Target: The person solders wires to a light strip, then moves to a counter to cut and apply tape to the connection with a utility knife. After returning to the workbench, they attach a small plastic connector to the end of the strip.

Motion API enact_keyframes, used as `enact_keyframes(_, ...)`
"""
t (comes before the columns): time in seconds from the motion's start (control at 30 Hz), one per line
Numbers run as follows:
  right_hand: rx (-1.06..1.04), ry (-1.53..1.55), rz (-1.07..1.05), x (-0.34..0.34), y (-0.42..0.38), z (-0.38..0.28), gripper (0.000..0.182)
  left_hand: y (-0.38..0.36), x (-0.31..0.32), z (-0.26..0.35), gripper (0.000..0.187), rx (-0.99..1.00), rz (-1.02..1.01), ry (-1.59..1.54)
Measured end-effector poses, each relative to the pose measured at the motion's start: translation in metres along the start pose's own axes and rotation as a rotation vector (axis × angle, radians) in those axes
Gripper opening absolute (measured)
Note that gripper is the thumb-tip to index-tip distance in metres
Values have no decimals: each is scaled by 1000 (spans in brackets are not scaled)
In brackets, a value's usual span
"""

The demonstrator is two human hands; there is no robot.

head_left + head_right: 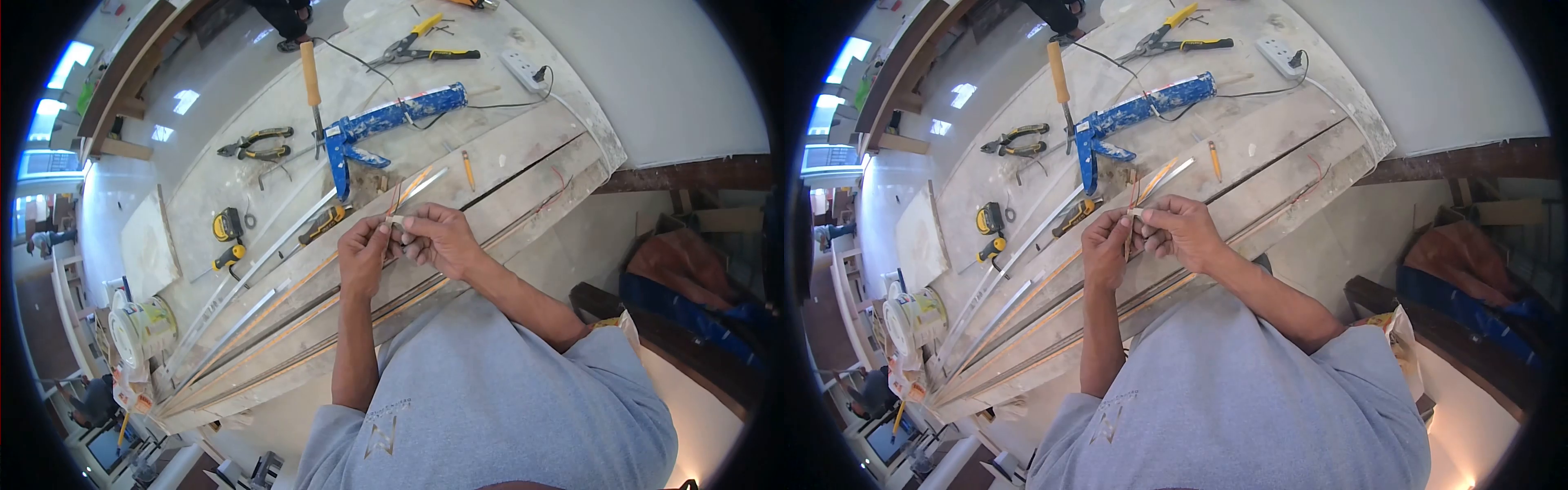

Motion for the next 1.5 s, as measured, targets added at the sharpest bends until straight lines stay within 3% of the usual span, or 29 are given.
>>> enact_keyframes(1.5, -127, -49, 74, 5, 9, 1, 18, -1, 2, 3, 19, 12, -4, 39)
Point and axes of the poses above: each hand's wrist, its own y-axis towards the middle knuckle, its own x-axis out of the palm, z = x × y, the point moved 7 cm from there along y, towards the middle knuckle, and after that the axes turned 11 degrees about z, right-handed, at the moved point
